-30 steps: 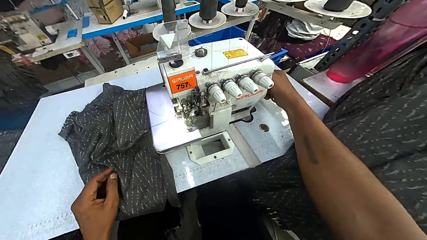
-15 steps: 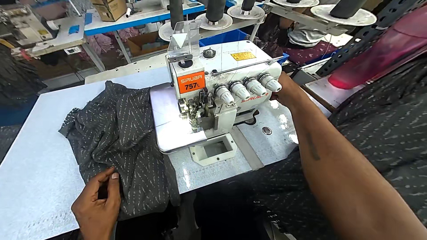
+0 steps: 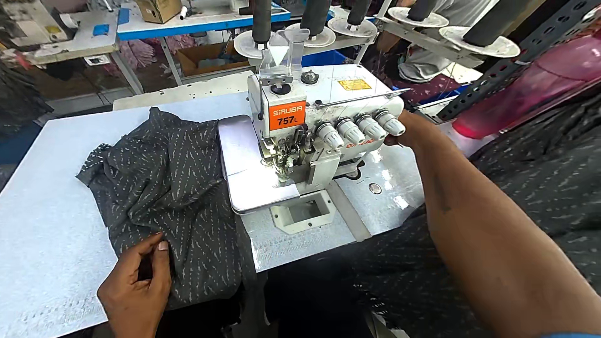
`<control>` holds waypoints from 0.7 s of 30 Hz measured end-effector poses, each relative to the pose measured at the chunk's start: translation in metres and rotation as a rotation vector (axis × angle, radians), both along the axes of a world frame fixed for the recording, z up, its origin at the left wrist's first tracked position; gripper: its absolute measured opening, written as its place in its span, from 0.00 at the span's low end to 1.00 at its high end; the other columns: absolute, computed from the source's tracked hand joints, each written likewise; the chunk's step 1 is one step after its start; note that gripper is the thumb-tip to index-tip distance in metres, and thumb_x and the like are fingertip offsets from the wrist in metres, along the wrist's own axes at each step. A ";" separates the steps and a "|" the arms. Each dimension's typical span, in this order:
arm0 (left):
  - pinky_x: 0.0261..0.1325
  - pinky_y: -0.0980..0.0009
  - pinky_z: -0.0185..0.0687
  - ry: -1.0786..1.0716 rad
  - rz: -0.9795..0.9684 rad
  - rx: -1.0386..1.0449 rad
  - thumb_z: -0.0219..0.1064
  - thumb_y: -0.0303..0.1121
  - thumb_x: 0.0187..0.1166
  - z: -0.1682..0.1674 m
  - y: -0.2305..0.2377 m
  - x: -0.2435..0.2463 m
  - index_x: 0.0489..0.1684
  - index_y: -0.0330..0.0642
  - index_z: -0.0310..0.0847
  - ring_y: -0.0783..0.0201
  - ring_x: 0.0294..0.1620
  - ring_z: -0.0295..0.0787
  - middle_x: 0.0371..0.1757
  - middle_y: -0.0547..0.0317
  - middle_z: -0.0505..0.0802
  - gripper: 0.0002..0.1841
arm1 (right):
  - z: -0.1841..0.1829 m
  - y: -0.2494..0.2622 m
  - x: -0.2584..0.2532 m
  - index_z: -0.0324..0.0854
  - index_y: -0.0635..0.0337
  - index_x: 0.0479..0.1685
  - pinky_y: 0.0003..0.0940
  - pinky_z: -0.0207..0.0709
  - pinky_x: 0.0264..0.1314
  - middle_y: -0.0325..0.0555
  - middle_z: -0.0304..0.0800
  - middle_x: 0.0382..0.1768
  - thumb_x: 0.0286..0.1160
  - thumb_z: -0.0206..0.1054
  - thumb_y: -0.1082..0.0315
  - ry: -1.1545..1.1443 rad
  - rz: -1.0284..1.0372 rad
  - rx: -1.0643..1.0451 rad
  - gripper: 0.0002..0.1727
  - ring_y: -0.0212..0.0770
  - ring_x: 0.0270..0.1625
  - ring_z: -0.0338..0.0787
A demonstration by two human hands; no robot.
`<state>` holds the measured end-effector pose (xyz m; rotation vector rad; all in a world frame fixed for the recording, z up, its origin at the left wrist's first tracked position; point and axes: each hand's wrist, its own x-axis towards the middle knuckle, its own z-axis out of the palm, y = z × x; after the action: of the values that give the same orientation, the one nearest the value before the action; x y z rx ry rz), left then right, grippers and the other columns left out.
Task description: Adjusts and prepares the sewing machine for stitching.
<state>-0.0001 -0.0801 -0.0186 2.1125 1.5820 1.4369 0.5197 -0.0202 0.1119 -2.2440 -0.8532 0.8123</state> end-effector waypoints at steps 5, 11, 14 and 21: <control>0.37 0.85 0.79 -0.001 0.011 -0.009 0.63 0.33 0.80 0.000 0.000 -0.001 0.47 0.28 0.89 0.80 0.30 0.83 0.33 0.54 0.92 0.14 | 0.001 -0.007 -0.007 0.73 0.55 0.37 0.21 0.57 0.17 0.34 0.66 0.20 0.92 0.51 0.60 -0.084 0.032 0.038 0.14 0.26 0.14 0.62; 0.39 0.83 0.80 -0.007 0.001 -0.011 0.63 0.33 0.81 0.000 -0.003 -0.004 0.47 0.28 0.89 0.77 0.32 0.85 0.34 0.50 0.92 0.15 | 0.011 -0.007 -0.005 0.73 0.52 0.39 0.17 0.61 0.18 0.32 0.71 0.22 0.91 0.50 0.66 -0.063 0.155 -0.022 0.10 0.22 0.17 0.68; 0.41 0.83 0.81 -0.018 -0.008 -0.016 0.63 0.32 0.81 0.002 -0.002 -0.004 0.47 0.26 0.89 0.77 0.33 0.85 0.34 0.49 0.92 0.15 | 0.014 -0.004 -0.005 0.75 0.57 0.47 0.19 0.69 0.26 0.36 0.76 0.29 0.91 0.53 0.67 -0.118 0.166 0.033 0.07 0.24 0.23 0.72; 0.44 0.82 0.81 -0.018 -0.039 -0.025 0.62 0.31 0.81 0.002 -0.003 -0.005 0.45 0.25 0.89 0.74 0.35 0.86 0.35 0.46 0.92 0.14 | -0.027 -0.017 -0.001 0.78 0.56 0.44 0.17 0.73 0.31 0.30 0.79 0.30 0.89 0.55 0.67 -0.172 0.180 0.528 0.08 0.18 0.28 0.76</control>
<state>-0.0055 -0.0828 -0.0167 2.0987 1.5355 1.4128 0.5187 -0.0369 0.0853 -1.8003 -1.2042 0.4055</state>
